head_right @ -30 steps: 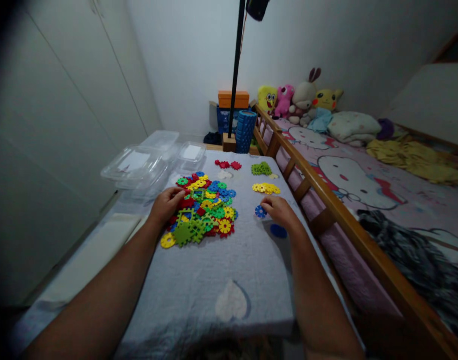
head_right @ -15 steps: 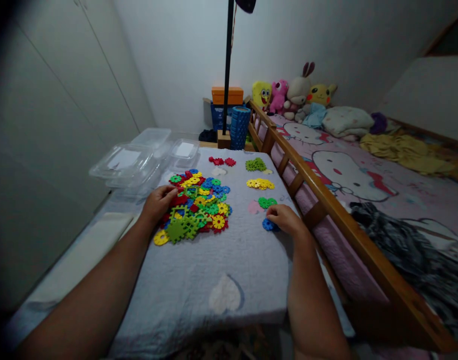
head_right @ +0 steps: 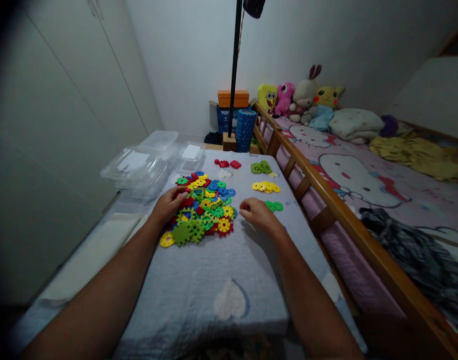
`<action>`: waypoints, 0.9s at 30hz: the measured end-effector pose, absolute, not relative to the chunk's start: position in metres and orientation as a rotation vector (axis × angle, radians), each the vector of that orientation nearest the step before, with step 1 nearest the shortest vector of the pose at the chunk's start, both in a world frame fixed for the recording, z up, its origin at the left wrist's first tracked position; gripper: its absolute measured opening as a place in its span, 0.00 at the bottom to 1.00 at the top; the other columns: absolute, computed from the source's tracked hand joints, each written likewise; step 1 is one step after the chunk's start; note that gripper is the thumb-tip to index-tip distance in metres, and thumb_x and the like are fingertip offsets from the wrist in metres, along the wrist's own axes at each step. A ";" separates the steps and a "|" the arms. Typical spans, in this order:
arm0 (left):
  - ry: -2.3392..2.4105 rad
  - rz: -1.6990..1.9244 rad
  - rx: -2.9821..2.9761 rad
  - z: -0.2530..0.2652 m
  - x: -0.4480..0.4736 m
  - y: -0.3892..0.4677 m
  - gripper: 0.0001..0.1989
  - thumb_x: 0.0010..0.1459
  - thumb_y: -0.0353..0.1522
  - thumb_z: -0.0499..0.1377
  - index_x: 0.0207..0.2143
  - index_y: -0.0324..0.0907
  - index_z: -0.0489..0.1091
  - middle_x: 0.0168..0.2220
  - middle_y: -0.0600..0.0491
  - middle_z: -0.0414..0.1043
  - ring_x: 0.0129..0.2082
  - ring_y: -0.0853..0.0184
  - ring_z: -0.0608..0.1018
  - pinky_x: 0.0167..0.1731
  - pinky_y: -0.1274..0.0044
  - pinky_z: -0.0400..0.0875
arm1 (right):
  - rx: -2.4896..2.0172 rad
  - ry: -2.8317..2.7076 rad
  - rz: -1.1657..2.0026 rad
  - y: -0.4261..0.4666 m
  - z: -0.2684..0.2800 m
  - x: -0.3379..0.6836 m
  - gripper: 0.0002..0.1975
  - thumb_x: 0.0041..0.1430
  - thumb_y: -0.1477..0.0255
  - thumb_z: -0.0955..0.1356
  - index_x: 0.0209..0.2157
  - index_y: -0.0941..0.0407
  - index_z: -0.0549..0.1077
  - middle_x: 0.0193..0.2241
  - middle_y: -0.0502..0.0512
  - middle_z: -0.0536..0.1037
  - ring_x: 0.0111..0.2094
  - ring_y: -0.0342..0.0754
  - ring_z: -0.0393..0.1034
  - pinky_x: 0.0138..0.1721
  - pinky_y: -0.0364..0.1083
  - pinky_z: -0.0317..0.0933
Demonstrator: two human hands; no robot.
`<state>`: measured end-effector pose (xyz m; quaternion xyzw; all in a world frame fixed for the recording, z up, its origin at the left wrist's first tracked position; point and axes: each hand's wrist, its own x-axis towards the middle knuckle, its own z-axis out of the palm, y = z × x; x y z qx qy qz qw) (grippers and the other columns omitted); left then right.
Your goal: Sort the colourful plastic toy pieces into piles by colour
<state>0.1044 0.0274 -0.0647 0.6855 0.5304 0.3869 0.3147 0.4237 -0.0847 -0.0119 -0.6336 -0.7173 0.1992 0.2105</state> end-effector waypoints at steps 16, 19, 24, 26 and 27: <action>1.289 0.989 1.851 -0.065 0.107 0.029 0.25 0.57 0.50 0.58 0.48 0.43 0.76 0.48 0.47 0.79 0.48 0.56 0.79 0.52 0.66 0.72 | -2.048 -1.765 0.186 -0.004 -0.073 0.379 0.17 0.66 0.71 0.65 0.54 0.48 0.76 0.60 0.56 0.73 0.57 0.58 0.63 0.56 0.55 0.58; 1.316 1.064 1.860 -0.061 0.107 0.032 0.23 0.59 0.50 0.57 0.45 0.43 0.77 0.49 0.46 0.78 0.51 0.55 0.78 0.56 0.66 0.70 | -2.046 -1.784 0.208 -0.006 -0.073 0.381 0.17 0.65 0.71 0.65 0.54 0.50 0.76 0.60 0.56 0.73 0.57 0.58 0.63 0.56 0.55 0.58; 1.454 1.193 1.860 -0.056 0.104 0.041 0.20 0.60 0.47 0.56 0.42 0.43 0.76 0.50 0.46 0.77 0.53 0.55 0.76 0.60 0.64 0.66 | -2.036 -1.787 0.222 -0.007 -0.069 0.381 0.19 0.65 0.72 0.66 0.56 0.50 0.75 0.58 0.57 0.74 0.56 0.59 0.63 0.56 0.55 0.58; 1.494 1.197 1.867 -0.057 0.104 0.049 0.19 0.60 0.46 0.56 0.41 0.42 0.75 0.49 0.45 0.77 0.53 0.54 0.76 0.59 0.64 0.66 | -2.047 -1.777 0.218 -0.008 -0.068 0.381 0.20 0.64 0.71 0.66 0.57 0.50 0.74 0.58 0.59 0.74 0.56 0.59 0.64 0.57 0.54 0.58; 1.505 1.185 1.884 -0.057 0.105 0.053 0.19 0.60 0.46 0.56 0.41 0.42 0.75 0.48 0.44 0.77 0.53 0.54 0.76 0.59 0.64 0.66 | -2.053 -1.772 0.215 -0.008 -0.068 0.381 0.20 0.64 0.71 0.67 0.57 0.51 0.74 0.57 0.60 0.74 0.56 0.59 0.64 0.57 0.54 0.58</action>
